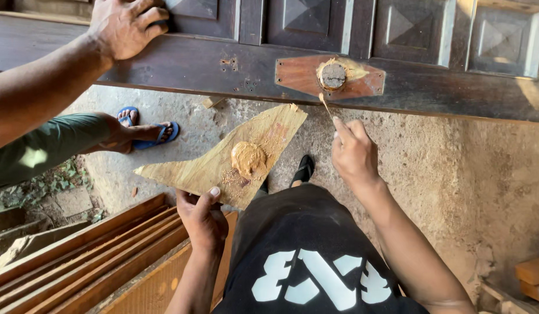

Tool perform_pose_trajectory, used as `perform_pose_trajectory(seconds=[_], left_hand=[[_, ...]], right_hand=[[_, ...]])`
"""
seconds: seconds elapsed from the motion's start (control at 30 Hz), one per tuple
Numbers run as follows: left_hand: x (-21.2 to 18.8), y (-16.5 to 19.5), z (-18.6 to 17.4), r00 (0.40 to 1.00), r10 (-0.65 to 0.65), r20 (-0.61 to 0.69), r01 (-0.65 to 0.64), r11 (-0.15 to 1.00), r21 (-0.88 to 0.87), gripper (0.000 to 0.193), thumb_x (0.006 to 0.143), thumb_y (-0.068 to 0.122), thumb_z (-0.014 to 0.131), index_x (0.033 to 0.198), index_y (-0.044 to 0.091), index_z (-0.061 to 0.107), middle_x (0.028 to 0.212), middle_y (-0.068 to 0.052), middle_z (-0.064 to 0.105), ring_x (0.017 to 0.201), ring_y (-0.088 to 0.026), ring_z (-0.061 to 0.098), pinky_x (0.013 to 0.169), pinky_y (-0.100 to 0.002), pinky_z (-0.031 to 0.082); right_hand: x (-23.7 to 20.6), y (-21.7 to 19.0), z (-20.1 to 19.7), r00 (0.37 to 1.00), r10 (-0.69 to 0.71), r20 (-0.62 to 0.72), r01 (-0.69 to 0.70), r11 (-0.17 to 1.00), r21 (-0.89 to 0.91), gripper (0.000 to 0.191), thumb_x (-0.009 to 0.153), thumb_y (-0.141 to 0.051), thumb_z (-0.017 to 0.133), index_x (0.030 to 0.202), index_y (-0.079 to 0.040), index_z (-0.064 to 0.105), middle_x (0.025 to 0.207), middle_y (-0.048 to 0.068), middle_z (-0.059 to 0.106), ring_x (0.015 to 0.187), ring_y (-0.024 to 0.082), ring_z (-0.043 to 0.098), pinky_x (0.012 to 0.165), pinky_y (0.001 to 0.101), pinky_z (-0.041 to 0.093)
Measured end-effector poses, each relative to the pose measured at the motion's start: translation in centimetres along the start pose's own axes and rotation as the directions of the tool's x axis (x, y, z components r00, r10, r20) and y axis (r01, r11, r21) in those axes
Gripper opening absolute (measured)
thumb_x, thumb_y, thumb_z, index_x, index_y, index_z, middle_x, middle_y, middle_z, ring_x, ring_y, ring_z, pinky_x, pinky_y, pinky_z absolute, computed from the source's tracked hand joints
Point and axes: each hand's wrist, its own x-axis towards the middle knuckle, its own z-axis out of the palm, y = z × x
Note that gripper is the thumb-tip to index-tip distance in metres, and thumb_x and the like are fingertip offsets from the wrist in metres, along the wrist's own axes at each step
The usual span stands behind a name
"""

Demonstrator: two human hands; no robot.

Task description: The person carries a flat wooden board holding a blob of wood filler and a small spatula across the workshop, then presses and spreads the filler into a hole in a carved wooden door panel, working the putty over the damaged spot.

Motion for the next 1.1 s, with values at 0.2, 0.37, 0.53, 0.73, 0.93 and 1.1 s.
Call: perform_pose_trajectory(seconds=[0.2,0.37,0.53,0.73,0.93,1.1], left_hand=[[0.4,-0.1,-0.7,0.998,-0.055,-0.015,0.055,0.998,0.003,0.056,0.077,-0.004,0.065,0.130,-0.003,0.049,0.120,-0.015,0.060,0.111,-0.026,0.064,0.102,-0.040,0.052],[1.0,0.0,-0.9,0.999,-0.053,0.014,0.053,0.999,0.001,0.058,0.077,-0.002,0.067,0.132,-0.002,0.048,0.120,-0.014,0.059,0.109,-0.025,0.062,0.099,-0.038,0.051],[1.5,0.3,-1.0,0.999,-0.023,0.034,0.023,1.000,-0.006,0.058,0.077,-0.002,0.067,0.132,-0.003,0.048,0.122,-0.014,0.060,0.111,-0.025,0.063,0.101,-0.038,0.051],[2.3,0.4,-1.4,0.998,-0.047,0.037,0.047,0.999,0.002,0.058,0.077,-0.002,0.067,0.131,-0.003,0.047,0.120,-0.014,0.061,0.109,-0.025,0.064,0.099,-0.038,0.053],[2.6,0.2,-2.1,0.997,-0.057,0.042,0.058,0.998,-0.009,0.059,0.077,-0.004,0.066,0.133,-0.004,0.046,0.121,-0.015,0.060,0.109,-0.025,0.064,0.099,-0.037,0.053],[2.9,0.4,-2.1,0.996,-0.070,0.054,0.070,0.998,-0.007,0.060,0.077,-0.004,0.066,0.134,-0.004,0.045,0.121,-0.016,0.059,0.109,-0.025,0.064,0.098,-0.037,0.054]], right_hand=[[2.9,0.2,2.4,0.999,0.023,0.040,-0.017,0.992,-0.128,0.038,0.095,-0.002,0.064,0.133,0.001,0.069,0.098,0.012,0.058,0.064,0.019,0.059,0.049,0.0315,0.053],[2.5,0.0,3.0,0.999,-0.016,0.032,0.023,0.976,-0.216,0.038,0.093,-0.008,0.069,0.129,0.004,0.068,0.095,0.011,0.051,0.064,0.017,0.053,0.047,0.0271,0.050],[2.1,-1.1,2.5,0.976,0.156,0.149,-0.141,0.984,-0.108,0.043,0.093,-0.006,0.068,0.134,0.005,0.065,0.097,0.013,0.050,0.058,0.018,0.053,0.041,0.0312,0.051],[3.4,-2.6,3.3,0.996,0.070,0.046,-0.066,0.993,-0.098,0.043,0.089,-0.002,0.068,0.130,0.008,0.067,0.097,0.015,0.052,0.062,0.023,0.059,0.051,0.0363,0.054],[3.3,-2.6,2.9,0.993,0.112,0.028,-0.113,0.993,0.039,0.037,0.094,-0.005,0.066,0.130,0.004,0.069,0.098,0.012,0.055,0.071,0.021,0.061,0.056,0.0325,0.055],[4.7,-2.7,3.9,0.982,0.172,0.076,-0.165,0.983,-0.083,0.042,0.090,-0.004,0.066,0.131,0.008,0.066,0.097,0.014,0.055,0.063,0.020,0.059,0.049,0.0332,0.052]])
